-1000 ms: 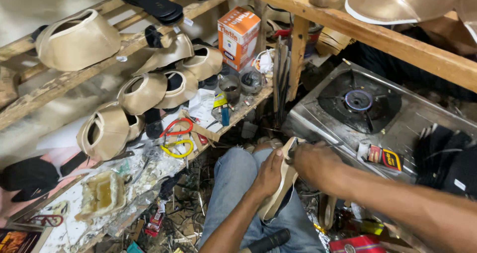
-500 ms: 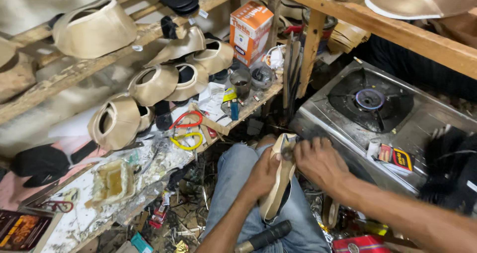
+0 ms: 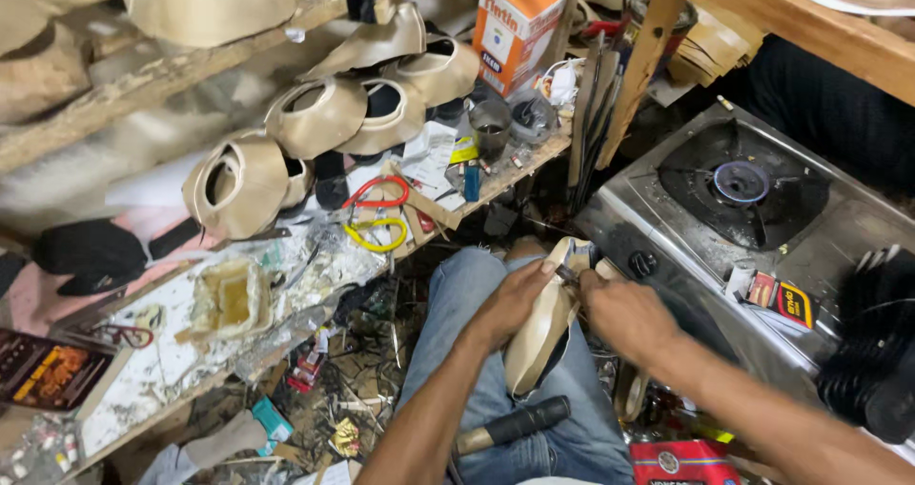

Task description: The person sits on the floor and works on a beige shoe upper, using a knife-like tool to trim and shape the edges. They repeatedly turn the shoe, scrape the interior, and adjust the opening while handling the shoe one at a time.

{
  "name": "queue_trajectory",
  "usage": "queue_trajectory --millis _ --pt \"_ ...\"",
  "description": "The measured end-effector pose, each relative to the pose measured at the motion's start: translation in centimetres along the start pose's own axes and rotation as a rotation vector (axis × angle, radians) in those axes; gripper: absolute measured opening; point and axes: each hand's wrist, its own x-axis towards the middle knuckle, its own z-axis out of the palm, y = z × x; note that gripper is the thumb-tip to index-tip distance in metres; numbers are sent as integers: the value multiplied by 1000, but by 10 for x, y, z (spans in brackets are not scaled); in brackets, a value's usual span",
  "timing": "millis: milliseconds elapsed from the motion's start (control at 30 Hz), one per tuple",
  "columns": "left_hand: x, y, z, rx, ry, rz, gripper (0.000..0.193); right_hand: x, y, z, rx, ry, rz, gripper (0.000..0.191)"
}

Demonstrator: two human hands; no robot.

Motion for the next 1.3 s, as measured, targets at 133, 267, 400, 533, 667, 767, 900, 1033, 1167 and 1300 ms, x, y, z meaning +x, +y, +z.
queue_trajectory --millis 133,267,400,533,667,767,900,1033,1167,1300 --pt "3 1 5 71 74 -34 43 -9 6 7 -102 -56 -35 26" --pt "10 -16 29 695 285 323 40 -5 16 -26 -309 167 -200 17" --pt "8 -29 41 952 351 355 39 30 18 -51 -236 -727 -57 18" --pt "5 -19 23 417 163 261 49 23 11 -30 33 -281 -13 24" --pt "13 1 2 29 18 -49 49 -12 -4 7 21 60 46 33" --pt "14 2 8 229 50 -33 48 -22 2 -1 -10 148 -70 29" --pt "15 -12 39 712 252 253 45 -11 23 -31 -419 114 -77 29" --pt "13 -24 50 888 320 331 43 15 36 -43 88 -435 -13 25" --pt "13 -16 22 389 154 108 42 -1 16 -17 97 -137 48 26" --pt "25 2 2 -14 -63 -141 38 -25 -8 8 -50 88 166 28"
